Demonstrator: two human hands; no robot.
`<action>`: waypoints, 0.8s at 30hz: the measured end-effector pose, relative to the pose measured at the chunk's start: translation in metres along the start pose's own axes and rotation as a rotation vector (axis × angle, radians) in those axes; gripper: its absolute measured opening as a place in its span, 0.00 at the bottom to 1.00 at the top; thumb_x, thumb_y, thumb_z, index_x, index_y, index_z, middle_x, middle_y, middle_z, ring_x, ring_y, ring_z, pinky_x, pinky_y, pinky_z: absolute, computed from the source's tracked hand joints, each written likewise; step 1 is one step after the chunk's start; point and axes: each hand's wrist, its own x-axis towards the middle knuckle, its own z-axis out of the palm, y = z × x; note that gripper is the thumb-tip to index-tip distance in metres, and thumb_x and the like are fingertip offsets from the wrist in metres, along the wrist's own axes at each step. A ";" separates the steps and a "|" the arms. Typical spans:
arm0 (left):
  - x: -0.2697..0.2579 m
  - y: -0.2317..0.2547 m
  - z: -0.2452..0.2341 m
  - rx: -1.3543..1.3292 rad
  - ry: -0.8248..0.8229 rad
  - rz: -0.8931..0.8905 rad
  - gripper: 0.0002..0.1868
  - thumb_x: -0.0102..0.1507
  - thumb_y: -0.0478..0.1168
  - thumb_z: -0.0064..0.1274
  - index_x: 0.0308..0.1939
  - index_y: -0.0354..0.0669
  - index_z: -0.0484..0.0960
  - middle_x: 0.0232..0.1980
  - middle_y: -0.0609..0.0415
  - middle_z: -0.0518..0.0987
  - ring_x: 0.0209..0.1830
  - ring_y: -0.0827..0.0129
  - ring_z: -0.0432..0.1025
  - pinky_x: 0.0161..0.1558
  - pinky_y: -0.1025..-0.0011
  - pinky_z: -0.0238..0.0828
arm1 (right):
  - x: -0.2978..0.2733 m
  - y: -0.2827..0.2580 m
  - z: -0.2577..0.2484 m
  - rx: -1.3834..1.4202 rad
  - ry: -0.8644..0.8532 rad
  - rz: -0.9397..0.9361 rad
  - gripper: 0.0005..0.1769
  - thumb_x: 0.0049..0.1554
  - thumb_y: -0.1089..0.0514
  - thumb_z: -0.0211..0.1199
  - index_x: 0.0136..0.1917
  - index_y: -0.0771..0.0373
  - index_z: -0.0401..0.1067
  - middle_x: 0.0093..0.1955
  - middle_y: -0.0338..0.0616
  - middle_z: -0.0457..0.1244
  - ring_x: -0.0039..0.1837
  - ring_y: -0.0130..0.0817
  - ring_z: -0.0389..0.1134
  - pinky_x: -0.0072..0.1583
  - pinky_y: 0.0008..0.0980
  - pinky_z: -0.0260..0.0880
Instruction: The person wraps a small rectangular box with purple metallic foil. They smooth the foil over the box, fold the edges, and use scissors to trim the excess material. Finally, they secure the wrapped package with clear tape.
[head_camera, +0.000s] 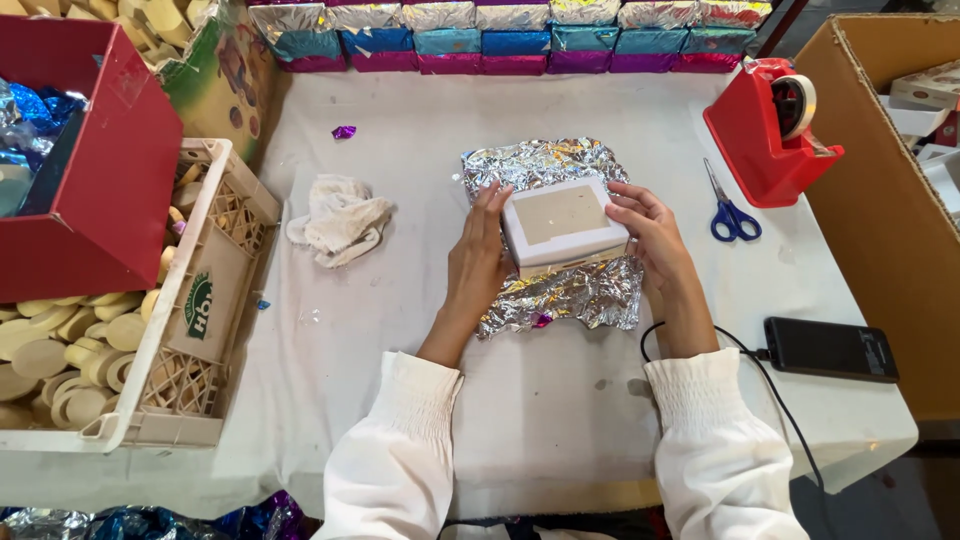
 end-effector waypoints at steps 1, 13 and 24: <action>-0.001 -0.003 0.000 -0.045 -0.019 -0.013 0.51 0.48 0.23 0.59 0.75 0.44 0.58 0.78 0.42 0.61 0.77 0.46 0.60 0.71 0.51 0.65 | 0.001 0.002 0.000 -0.003 0.014 -0.011 0.28 0.56 0.57 0.65 0.69 0.61 0.68 0.60 0.43 0.67 0.55 0.27 0.71 0.45 0.28 0.76; -0.024 -0.061 0.045 0.263 -0.527 -0.251 0.40 0.65 0.50 0.48 0.77 0.34 0.56 0.82 0.40 0.49 0.83 0.52 0.44 0.71 0.26 0.21 | 0.036 0.051 -0.022 -0.119 0.051 0.071 0.35 0.56 0.55 0.65 0.74 0.53 0.57 0.67 0.43 0.59 0.65 0.34 0.64 0.53 0.38 0.73; -0.017 -0.062 0.019 0.203 -0.620 -0.266 0.51 0.60 0.69 0.50 0.78 0.41 0.56 0.84 0.49 0.46 0.85 0.55 0.33 0.69 0.24 0.11 | 0.029 0.044 -0.018 -0.173 0.070 0.035 0.28 0.58 0.52 0.66 0.70 0.59 0.65 0.61 0.42 0.64 0.61 0.32 0.67 0.53 0.36 0.74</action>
